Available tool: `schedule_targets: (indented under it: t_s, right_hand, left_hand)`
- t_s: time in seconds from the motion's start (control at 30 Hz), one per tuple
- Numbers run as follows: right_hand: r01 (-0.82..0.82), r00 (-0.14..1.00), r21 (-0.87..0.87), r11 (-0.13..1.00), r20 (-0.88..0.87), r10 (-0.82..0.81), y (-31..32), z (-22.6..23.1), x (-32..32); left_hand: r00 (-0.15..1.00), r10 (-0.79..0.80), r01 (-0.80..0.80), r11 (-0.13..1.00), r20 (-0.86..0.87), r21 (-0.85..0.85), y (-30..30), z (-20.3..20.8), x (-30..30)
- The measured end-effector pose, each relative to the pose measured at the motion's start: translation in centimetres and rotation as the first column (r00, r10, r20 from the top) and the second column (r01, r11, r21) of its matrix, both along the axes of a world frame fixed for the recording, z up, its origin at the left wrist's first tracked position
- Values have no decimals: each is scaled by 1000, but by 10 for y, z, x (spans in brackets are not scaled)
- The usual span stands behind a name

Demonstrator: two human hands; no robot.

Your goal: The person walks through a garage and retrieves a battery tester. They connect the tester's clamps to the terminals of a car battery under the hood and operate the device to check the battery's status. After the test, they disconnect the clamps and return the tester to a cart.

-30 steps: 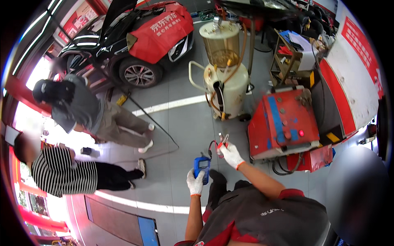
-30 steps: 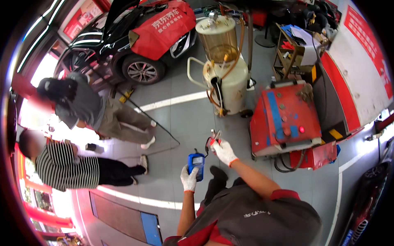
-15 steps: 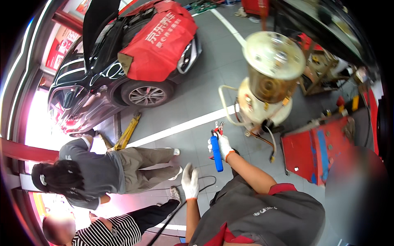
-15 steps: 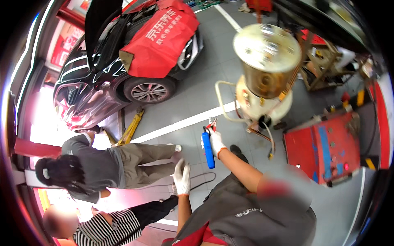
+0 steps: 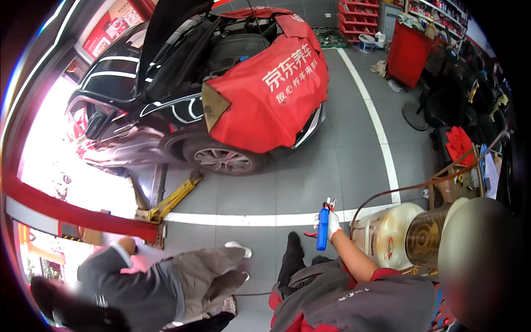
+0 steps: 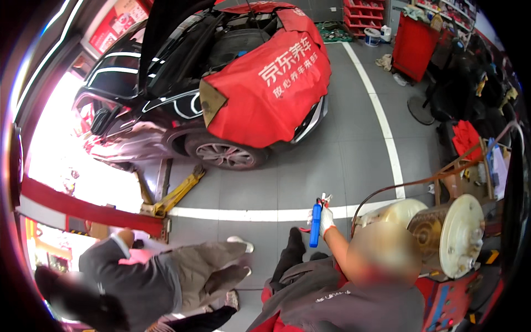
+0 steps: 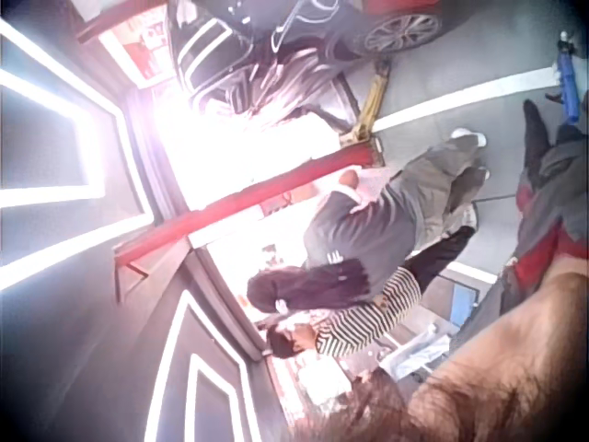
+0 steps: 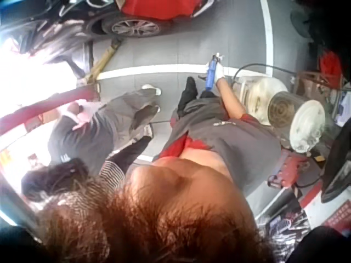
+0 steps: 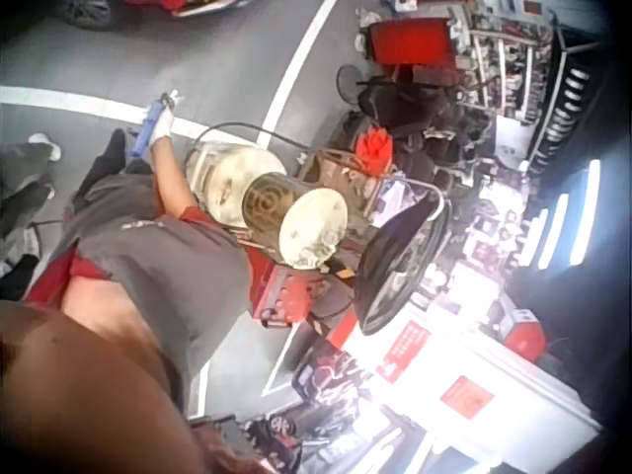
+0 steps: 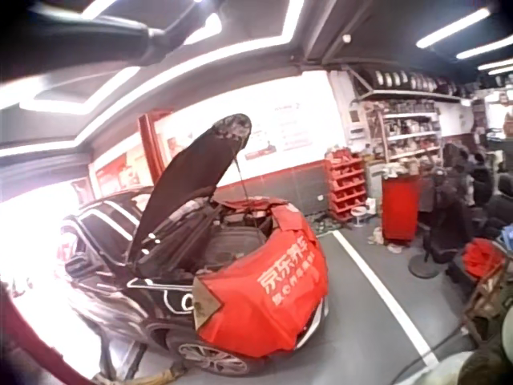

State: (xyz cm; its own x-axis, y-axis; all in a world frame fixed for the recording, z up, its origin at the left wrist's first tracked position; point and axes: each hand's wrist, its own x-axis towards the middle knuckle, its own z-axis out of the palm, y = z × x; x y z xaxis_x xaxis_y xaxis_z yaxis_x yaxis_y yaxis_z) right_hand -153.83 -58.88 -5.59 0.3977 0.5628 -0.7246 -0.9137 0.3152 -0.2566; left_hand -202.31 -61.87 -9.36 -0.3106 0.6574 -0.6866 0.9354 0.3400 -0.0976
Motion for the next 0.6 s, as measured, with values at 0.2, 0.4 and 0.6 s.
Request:
schedule_targets:
  t_s: [0.2,0.4,0.6]
  right_hand:
    - [238,969,-39,970,81,-234,-10,26,84]
    - [463,879,65,884,93,-468,-11,52,183]
    - [647,756,-62,760,177,-630,24,83,320]
  left_hand:
    - [964,-215,222,975,159,-26,162,-25,99]
    - [731,-553,476,833,400,282,397,8,331]
    - [366,-559,602,752,744,270,410,58,625]
